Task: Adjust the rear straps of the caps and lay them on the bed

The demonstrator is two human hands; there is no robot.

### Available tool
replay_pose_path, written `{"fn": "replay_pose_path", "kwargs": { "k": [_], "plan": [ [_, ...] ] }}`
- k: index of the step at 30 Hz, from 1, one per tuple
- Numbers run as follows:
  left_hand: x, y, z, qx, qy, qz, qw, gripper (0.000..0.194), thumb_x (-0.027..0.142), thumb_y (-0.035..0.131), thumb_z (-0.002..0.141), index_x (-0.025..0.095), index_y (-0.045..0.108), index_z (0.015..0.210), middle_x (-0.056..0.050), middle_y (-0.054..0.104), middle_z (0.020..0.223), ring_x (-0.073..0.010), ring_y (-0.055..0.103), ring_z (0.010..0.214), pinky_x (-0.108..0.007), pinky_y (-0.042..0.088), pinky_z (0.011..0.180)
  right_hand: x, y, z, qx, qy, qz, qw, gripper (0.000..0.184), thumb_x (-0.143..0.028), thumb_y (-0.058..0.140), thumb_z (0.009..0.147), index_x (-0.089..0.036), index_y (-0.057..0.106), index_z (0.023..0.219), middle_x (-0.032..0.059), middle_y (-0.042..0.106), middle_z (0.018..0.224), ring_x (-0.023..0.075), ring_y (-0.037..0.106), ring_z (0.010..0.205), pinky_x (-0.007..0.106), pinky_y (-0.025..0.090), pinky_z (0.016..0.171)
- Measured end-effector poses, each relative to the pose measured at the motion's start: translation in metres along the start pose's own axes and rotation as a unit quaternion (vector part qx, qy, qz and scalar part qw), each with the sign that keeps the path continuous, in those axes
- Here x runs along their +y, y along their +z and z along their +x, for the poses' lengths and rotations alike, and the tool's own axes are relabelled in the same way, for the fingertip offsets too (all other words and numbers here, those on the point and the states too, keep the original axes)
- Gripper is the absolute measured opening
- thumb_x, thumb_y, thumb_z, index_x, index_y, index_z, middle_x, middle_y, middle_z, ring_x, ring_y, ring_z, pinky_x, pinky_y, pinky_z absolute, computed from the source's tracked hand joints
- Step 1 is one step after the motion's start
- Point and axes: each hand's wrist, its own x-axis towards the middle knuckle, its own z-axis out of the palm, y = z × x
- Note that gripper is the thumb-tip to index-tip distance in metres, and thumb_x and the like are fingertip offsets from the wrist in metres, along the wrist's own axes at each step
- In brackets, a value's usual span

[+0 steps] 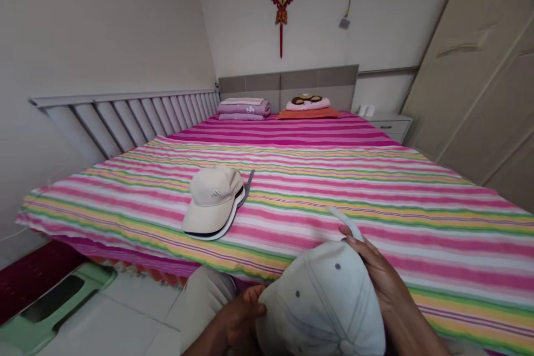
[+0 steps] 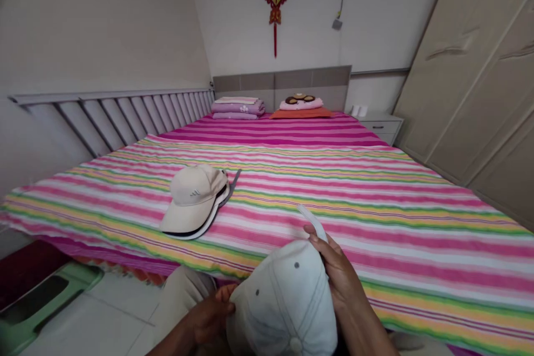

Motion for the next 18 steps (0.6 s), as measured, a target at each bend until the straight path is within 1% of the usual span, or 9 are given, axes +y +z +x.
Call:
{"fn": "replay_pose_path", "kwargs": {
  "k": [2,4,6,7,9,12,14,16,18],
  "plan": [
    [0.007,0.004,0.000,0.038,0.045,-0.035,0.998,0.029,0.024,0.078,0.050,0.014,0.065,0.074,-0.003,0.066,0.067,-0.0126,0.061,0.061,-0.021,0.044,0.060,-0.002,-0.009,0.008,0.038,-0.031,-0.023,0.999,0.038,-0.023,0.075,0.053,-0.023,0.064,0.089,-0.0072,0.060,0.052,0.0095,0.052,0.042,0.019,0.043,0.039],
    [0.031,0.007,0.002,0.067,0.099,-0.030,0.992,0.029,0.021,0.077,0.052,0.014,0.064,0.076,-0.004,0.067,0.071,-0.0129,0.062,0.063,-0.021,0.046,0.061,-0.005,-0.022,0.020,0.085,-0.087,-0.040,0.992,0.037,-0.027,0.075,0.053,-0.021,0.064,0.088,-0.0047,0.063,0.058,0.0083,0.050,0.040,0.018,0.041,0.035],
    [0.068,0.011,0.005,0.075,0.146,-0.005,0.986,0.027,0.019,0.075,0.056,0.014,0.064,0.081,-0.005,0.068,0.073,-0.0137,0.063,0.064,-0.022,0.047,0.063,-0.006,-0.039,0.031,0.129,-0.134,-0.029,0.982,0.031,-0.029,0.074,0.053,-0.019,0.064,0.080,-0.0016,0.066,0.065,0.0100,0.056,0.047,0.018,0.047,0.041],
    [0.090,0.013,0.007,0.074,0.167,0.004,0.983,0.028,0.018,0.074,0.058,0.014,0.063,0.084,-0.005,0.069,0.073,-0.0141,0.064,0.064,-0.023,0.048,0.064,-0.007,-0.047,0.036,0.157,-0.138,-0.028,0.978,0.026,-0.028,0.074,0.052,-0.018,0.064,0.075,-0.0006,0.067,0.065,0.0118,0.060,0.054,0.018,0.049,0.045],
    [0.137,0.020,0.010,0.079,0.216,0.020,0.973,0.031,0.014,0.072,0.059,0.014,0.063,0.089,-0.006,0.070,0.076,-0.0152,0.065,0.066,-0.025,0.050,0.068,-0.004,-0.061,0.043,0.182,-0.134,-0.021,0.974,0.024,-0.024,0.074,0.051,-0.019,0.062,0.071,0.0003,0.068,0.068,0.0154,0.064,0.063,0.022,0.054,0.053],
    [0.207,0.031,0.013,0.106,0.318,0.012,0.942,0.026,0.008,0.068,0.062,0.014,0.063,0.087,-0.005,0.071,0.074,-0.0150,0.065,0.065,-0.027,0.050,0.075,0.006,-0.072,0.045,0.179,-0.104,-0.026,0.978,0.028,-0.022,0.074,0.051,-0.019,0.063,0.076,0.0026,0.069,0.073,0.0186,0.066,0.066,0.027,0.055,0.055],
    [0.246,0.033,0.011,0.148,0.373,-0.015,0.916,0.021,0.006,0.058,0.070,0.013,0.063,0.089,-0.005,0.071,0.073,-0.0143,0.065,0.065,-0.028,0.050,0.078,0.014,-0.075,0.044,0.174,-0.093,-0.031,0.980,0.027,-0.023,0.074,0.051,-0.019,0.064,0.076,0.0037,0.070,0.073,0.0186,0.066,0.067,0.026,0.055,0.055],
    [0.274,0.028,0.005,0.194,0.412,-0.064,0.888,0.025,0.006,0.047,0.078,0.013,0.061,0.098,-0.005,0.071,0.073,-0.0143,0.066,0.067,-0.029,0.050,0.081,0.021,-0.078,0.044,0.170,-0.094,-0.035,0.980,0.028,-0.023,0.076,0.049,-0.017,0.065,0.073,0.0039,0.070,0.072,0.0177,0.066,0.066,0.023,0.055,0.055],
    [0.287,0.014,-0.002,0.253,0.408,-0.108,0.870,0.028,0.009,0.042,0.082,0.012,0.059,0.104,-0.004,0.071,0.072,-0.0139,0.066,0.066,-0.030,0.051,0.081,0.027,-0.081,0.046,0.166,-0.095,-0.035,0.981,0.030,-0.024,0.077,0.045,-0.016,0.066,0.072,0.0035,0.070,0.071,0.0167,0.065,0.065,0.021,0.055,0.054]
  ]
}}
